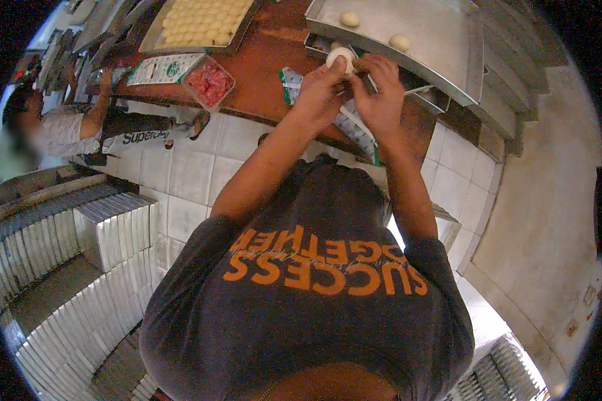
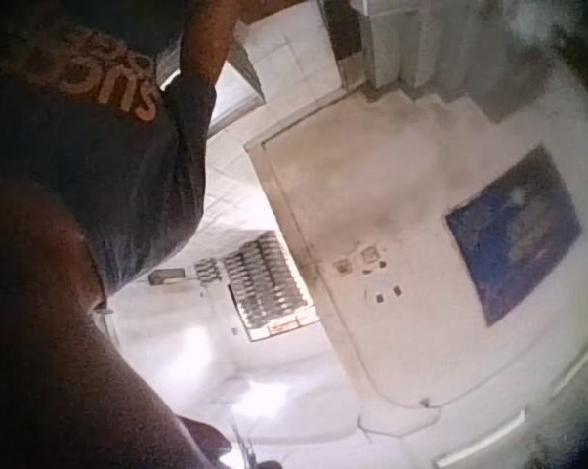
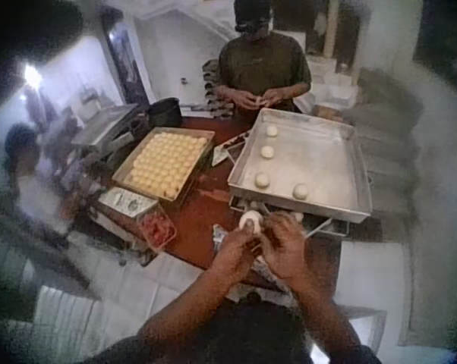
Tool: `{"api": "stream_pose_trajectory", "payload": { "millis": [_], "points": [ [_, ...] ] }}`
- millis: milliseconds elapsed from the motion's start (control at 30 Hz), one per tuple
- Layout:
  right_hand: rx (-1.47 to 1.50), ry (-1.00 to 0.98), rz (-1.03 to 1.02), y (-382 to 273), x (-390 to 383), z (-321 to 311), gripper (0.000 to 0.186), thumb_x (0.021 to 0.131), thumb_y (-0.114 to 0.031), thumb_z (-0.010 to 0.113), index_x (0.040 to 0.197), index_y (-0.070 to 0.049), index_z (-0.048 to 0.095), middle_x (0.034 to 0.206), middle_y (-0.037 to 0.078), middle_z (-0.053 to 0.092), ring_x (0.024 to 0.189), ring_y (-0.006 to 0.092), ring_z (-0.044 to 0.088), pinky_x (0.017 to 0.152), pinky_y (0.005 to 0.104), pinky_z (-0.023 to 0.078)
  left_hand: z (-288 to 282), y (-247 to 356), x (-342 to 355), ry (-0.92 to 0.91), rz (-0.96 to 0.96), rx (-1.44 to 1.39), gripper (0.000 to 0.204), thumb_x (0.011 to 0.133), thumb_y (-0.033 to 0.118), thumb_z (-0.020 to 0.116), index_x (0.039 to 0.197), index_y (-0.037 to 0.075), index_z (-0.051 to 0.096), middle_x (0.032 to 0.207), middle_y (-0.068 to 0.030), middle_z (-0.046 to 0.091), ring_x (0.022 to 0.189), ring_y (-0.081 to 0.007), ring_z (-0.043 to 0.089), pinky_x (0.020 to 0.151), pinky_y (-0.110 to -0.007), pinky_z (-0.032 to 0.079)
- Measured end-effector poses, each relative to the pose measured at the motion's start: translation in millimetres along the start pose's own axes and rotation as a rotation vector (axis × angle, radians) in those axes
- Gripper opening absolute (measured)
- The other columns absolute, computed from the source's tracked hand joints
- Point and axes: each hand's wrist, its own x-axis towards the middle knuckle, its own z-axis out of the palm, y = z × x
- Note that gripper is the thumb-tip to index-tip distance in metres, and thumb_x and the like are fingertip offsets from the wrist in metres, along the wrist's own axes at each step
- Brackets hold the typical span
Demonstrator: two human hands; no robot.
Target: The person picks up dough pieces, adds filling from a plastic bag by hand, rolls them into balls, and places them onto metal trays on a table.
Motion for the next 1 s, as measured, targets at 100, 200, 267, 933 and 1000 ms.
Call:
{"api": "stream_pose_trajectory", "payload": {
  "millis": [100, 200, 267, 933, 1000],
  "points": [
    [0.047, 0.000, 0.056, -2, -8, 9, 0.020, 0.064, -0.007, 0.062, 0.084, -0.004, 0.060, 0.087, 0.012, 0.057, 0.087, 0.0321, 0.052, 0.079, 0.0404, 0.041, 4, -10, 1, 0.067, 0.087, 0.042, 0.025, 0.083, 0.020, 0.059, 0.099, 0.002, 0.053, 0.091, -0.0058, 0.057, 0.084, -0.0165, 0.054, 0.077, -0.030, 0.044],
    [0.051, -0.051, 0.048, 9, -11, 3, 0.022, 0.064, -0.009, 0.064, 0.084, -0.003, 0.060, 0.097, 0.014, 0.055, 0.091, 0.0323, 0.050, 0.080, 0.0404, 0.041, 2, -15, 6, 0.064, 0.091, 0.050, 0.028, 0.084, 0.023, 0.057, 0.102, 0.003, 0.052, 0.093, -0.0059, 0.057, 0.087, -0.0182, 0.055, 0.080, -0.032, 0.045],
    [-0.021, 0.020, 0.048, 0, -7, -1, 0.019, 0.064, -0.006, 0.065, 0.082, -0.003, 0.060, 0.091, 0.012, 0.056, 0.088, 0.0280, 0.052, 0.077, 0.0362, 0.042, 2, -17, 8, 0.040, 0.094, 0.064, 0.029, 0.084, 0.025, 0.057, 0.104, 0.004, 0.052, 0.094, -0.0062, 0.057, 0.088, -0.0190, 0.055, 0.081, -0.032, 0.046],
    [0.043, 0.049, 0.076, 2, -7, -13, 0.016, 0.065, -0.006, 0.063, 0.081, -0.004, 0.060, 0.082, 0.012, 0.059, 0.085, 0.0318, 0.054, 0.076, 0.0401, 0.044, 6, -10, 6, 0.091, -0.023, 0.094, 0.019, 0.084, 0.017, 0.058, 0.099, 0.005, 0.054, 0.091, -0.0047, 0.058, 0.083, -0.0158, 0.055, 0.074, -0.033, 0.045],
    [-0.032, 0.089, 0.013, 3, -7, -7, 0.016, 0.065, -0.005, 0.062, 0.081, -0.003, 0.060, 0.082, 0.012, 0.060, 0.083, 0.0316, 0.055, 0.075, 0.0395, 0.045, 6, -17, 11, 0.103, -0.007, 0.043, 0.021, 0.082, 0.015, 0.060, 0.099, 0.004, 0.055, 0.091, -0.0045, 0.058, 0.082, -0.0154, 0.056, 0.071, -0.031, 0.046]
  ]
}}
